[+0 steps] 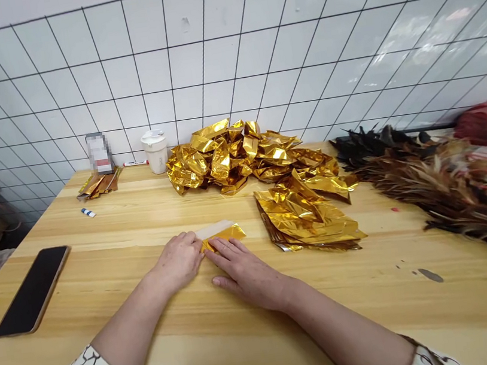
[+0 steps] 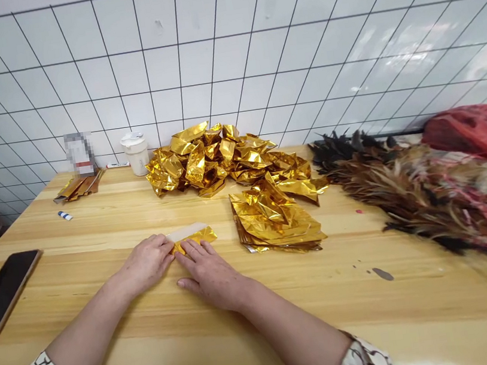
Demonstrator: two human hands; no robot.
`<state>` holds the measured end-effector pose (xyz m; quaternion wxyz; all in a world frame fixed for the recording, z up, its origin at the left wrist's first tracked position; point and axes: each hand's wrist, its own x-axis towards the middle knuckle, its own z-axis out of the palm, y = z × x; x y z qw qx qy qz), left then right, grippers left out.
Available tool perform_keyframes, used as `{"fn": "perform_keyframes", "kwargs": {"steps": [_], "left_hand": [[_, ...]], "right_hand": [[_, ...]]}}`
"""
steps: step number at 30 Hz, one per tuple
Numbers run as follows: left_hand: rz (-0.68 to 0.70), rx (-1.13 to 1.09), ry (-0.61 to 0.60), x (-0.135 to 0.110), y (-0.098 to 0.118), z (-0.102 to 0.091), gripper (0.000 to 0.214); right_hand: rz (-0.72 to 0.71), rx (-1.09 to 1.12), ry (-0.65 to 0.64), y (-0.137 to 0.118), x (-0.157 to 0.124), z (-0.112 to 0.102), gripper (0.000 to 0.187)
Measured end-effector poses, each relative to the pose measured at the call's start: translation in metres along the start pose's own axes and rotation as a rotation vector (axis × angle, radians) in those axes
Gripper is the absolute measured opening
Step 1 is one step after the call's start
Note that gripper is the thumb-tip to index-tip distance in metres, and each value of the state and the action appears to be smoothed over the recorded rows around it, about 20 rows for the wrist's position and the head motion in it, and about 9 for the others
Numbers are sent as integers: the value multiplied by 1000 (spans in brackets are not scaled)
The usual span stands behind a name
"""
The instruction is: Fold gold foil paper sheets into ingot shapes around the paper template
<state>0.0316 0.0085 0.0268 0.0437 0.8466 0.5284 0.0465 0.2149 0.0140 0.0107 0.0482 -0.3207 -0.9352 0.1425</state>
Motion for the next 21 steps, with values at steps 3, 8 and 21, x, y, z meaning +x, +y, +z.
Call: {"fn": "perform_keyframes", "kwargs": {"steps": [3, 8, 21], "left_hand": [[10, -16, 3, 0, -1, 2, 21], [37, -10, 41, 0, -4, 7, 19], [71, 4, 26, -2, -6, 4, 19]], "right_hand": [[16, 0, -19, -4, 1, 0, 57], [13, 5, -10, -9, 3, 2, 61], [168, -249, 69, 15, -7, -25, 35]]}}
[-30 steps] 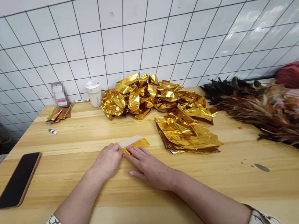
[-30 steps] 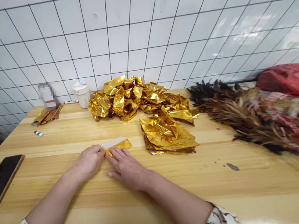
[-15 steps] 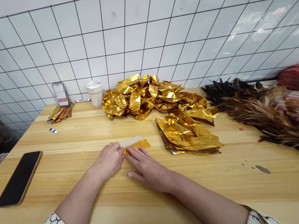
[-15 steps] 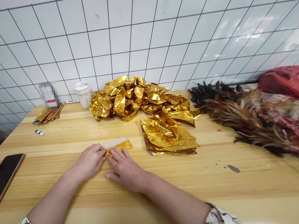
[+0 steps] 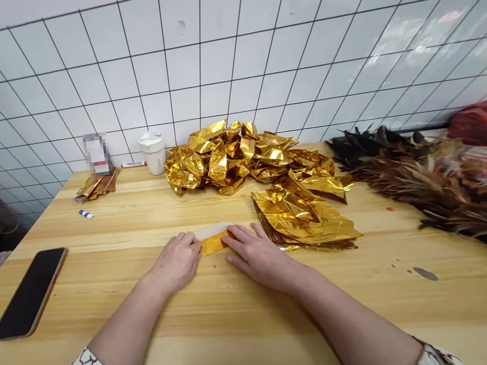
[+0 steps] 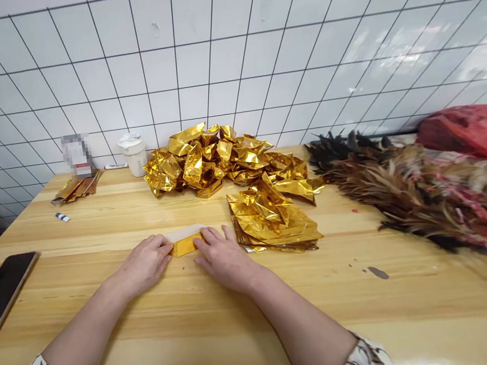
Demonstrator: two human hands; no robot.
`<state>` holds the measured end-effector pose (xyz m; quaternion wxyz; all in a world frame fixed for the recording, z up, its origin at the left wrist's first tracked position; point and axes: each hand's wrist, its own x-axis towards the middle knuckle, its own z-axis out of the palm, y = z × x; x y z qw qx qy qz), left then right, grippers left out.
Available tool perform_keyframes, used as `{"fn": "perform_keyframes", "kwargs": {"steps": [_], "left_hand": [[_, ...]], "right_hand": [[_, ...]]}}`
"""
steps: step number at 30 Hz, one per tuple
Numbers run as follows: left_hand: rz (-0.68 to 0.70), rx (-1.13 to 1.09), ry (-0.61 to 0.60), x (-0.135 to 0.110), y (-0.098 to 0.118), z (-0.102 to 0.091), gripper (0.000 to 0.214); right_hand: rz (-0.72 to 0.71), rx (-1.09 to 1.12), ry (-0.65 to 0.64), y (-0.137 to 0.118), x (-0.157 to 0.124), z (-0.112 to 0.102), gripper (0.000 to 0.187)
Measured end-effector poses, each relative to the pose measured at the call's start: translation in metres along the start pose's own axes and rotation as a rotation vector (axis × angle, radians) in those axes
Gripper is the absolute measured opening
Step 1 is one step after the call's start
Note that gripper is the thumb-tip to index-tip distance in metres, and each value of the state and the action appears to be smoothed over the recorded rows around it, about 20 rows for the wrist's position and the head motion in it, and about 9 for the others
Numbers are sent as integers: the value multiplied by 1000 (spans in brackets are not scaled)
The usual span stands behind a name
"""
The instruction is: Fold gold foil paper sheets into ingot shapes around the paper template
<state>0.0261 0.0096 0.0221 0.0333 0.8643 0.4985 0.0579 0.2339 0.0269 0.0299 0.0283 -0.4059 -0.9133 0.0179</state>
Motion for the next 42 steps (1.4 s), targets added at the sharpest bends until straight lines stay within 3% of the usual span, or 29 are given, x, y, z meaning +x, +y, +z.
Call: {"fn": "perform_keyframes", "kwargs": {"steps": [5, 14, 20, 29, 39, 42], "left_hand": [[-12, -34, -4, 0, -1, -2, 17], [38, -62, 94, 0, -2, 8, 19], [47, -14, 41, 1, 5, 7, 12], [42, 65, 7, 1, 5, 5, 25], [98, 9, 15, -2, 16, 7, 16], [132, 9, 38, -5, 21, 9, 31]], "right_hand": [[66, -25, -29, 1, 1, -7, 28], [87, -31, -26, -8, -2, -14, 16], [75, 78, -26, 2, -2, -16, 8], [-9, 98, -12, 12, -2, -18, 21], [-38, 114, -11, 16, -1, -17, 26], [-50, 115, -2, 16, -2, -17, 27]]}}
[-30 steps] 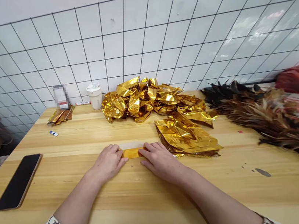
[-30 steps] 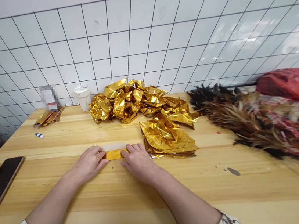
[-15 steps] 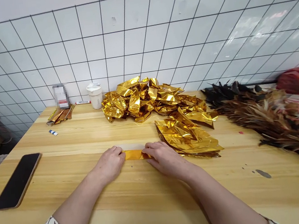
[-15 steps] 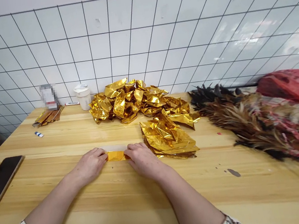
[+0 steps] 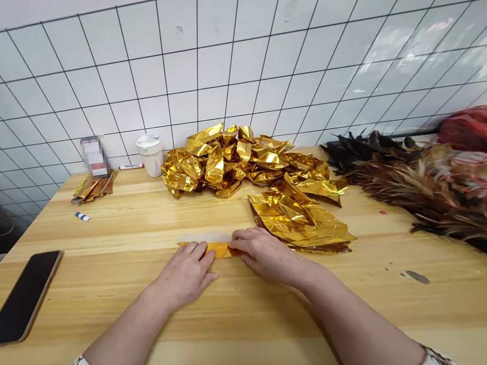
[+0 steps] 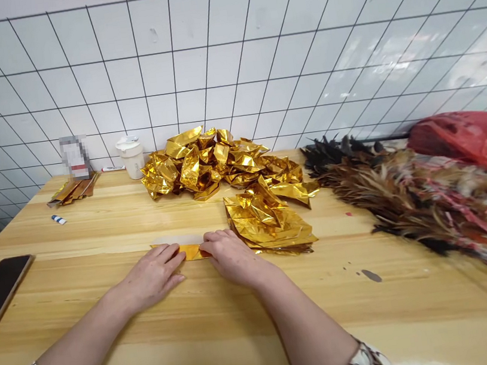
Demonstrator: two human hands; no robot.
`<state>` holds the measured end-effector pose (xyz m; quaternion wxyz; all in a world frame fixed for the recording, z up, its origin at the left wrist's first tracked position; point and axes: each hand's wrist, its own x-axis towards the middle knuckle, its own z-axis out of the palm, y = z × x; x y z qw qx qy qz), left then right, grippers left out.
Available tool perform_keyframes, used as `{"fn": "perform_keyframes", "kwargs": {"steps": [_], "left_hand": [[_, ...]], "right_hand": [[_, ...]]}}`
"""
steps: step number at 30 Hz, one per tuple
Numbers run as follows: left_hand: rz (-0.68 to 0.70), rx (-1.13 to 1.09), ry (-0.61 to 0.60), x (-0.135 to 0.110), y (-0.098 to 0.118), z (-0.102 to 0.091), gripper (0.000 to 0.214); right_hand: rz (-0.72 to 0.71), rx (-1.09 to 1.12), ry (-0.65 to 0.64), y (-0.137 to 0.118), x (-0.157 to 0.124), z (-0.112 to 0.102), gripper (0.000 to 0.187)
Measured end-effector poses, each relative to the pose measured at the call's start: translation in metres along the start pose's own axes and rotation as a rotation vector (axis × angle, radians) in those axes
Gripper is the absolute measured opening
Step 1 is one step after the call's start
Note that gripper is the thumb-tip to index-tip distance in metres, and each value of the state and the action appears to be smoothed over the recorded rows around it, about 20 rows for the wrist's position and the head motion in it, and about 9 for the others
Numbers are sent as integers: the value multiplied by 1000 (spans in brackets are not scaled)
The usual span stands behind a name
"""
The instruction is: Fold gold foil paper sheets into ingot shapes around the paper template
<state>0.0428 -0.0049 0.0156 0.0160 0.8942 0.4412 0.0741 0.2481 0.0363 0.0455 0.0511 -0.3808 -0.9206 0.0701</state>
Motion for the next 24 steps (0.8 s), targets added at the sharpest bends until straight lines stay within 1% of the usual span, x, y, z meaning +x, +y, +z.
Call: {"fn": "perform_keyframes", "kwargs": {"steps": [3, 6, 10, 17, 24], "left_hand": [[15, 7, 6, -3, 3, 4, 44], [19, 13, 1, -4, 3, 8, 49], [25, 41, -7, -5, 4, 10, 53], [30, 34, -5, -5, 4, 10, 53], [36, 44, -6, -4, 4, 11, 55]], "right_hand": [[-10, 12, 28, 1, 0, 1, 30], [-12, 32, 59, 4, 1, 4, 30], [11, 61, 81, 8, 4, 9, 28], [114, 113, 129, 14, 10, 18, 17], [198, 100, 187, 14, 15, 26, 11]]}}
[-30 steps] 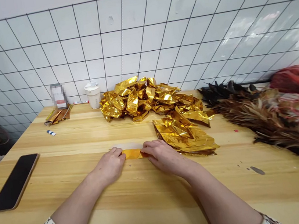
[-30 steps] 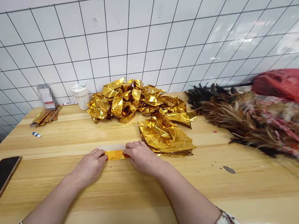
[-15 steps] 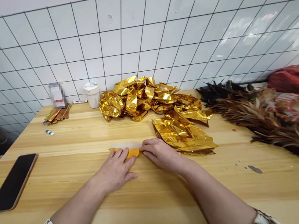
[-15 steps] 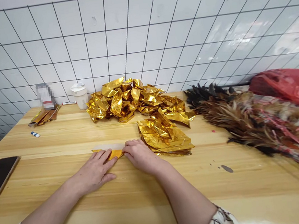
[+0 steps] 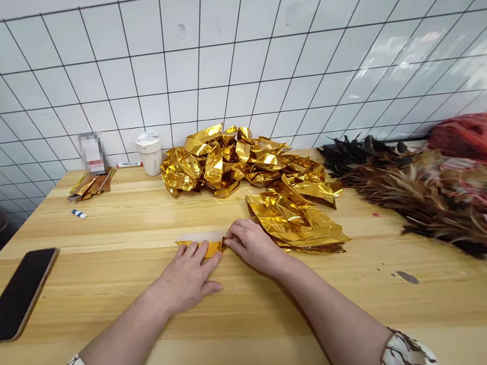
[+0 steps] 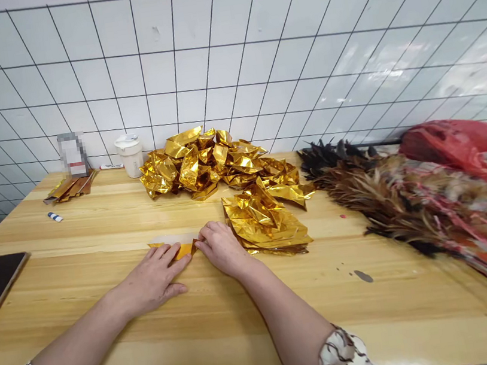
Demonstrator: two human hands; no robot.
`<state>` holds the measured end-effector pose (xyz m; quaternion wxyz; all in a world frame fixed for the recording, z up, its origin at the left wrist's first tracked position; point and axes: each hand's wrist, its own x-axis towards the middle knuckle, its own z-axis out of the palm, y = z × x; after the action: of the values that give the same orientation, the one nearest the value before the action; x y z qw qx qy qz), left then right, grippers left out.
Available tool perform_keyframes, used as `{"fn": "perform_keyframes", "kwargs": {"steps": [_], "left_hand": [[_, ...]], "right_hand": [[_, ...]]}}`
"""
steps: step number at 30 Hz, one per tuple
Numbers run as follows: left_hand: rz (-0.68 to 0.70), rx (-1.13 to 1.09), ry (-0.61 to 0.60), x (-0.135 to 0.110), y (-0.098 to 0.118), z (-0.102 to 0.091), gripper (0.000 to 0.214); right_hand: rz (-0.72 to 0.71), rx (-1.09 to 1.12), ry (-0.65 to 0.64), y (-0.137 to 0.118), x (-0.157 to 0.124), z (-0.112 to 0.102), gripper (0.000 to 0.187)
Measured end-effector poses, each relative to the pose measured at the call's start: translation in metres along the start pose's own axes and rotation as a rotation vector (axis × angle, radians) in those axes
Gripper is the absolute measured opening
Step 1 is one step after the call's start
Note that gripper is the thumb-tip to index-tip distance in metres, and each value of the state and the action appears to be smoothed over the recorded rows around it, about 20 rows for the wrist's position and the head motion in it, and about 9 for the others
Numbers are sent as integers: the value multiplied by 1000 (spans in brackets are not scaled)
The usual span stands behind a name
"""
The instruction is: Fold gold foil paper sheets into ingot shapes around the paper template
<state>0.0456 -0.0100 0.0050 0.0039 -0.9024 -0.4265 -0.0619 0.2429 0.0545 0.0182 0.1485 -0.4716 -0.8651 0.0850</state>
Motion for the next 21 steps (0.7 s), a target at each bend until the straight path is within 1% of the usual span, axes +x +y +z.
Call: {"fn": "perform_keyframes", "kwargs": {"steps": [9, 15, 18, 21], "left_hand": [[-1, 25, -58, 1, 1, -6, 53], [-7, 16, -77, 2, 2, -10, 53], [-7, 10, -89, 2, 2, -11, 53], [-4, 7, -86, 2, 1, -11, 53]], "right_hand": [[86, -86, -13, -3, 4, 2, 7], [154, -140, -13, -3, 7, 0, 9], [143, -181, 6, -4, 7, 0, 10], [81, -218, 77, -8, 4, 1, 9]]}}
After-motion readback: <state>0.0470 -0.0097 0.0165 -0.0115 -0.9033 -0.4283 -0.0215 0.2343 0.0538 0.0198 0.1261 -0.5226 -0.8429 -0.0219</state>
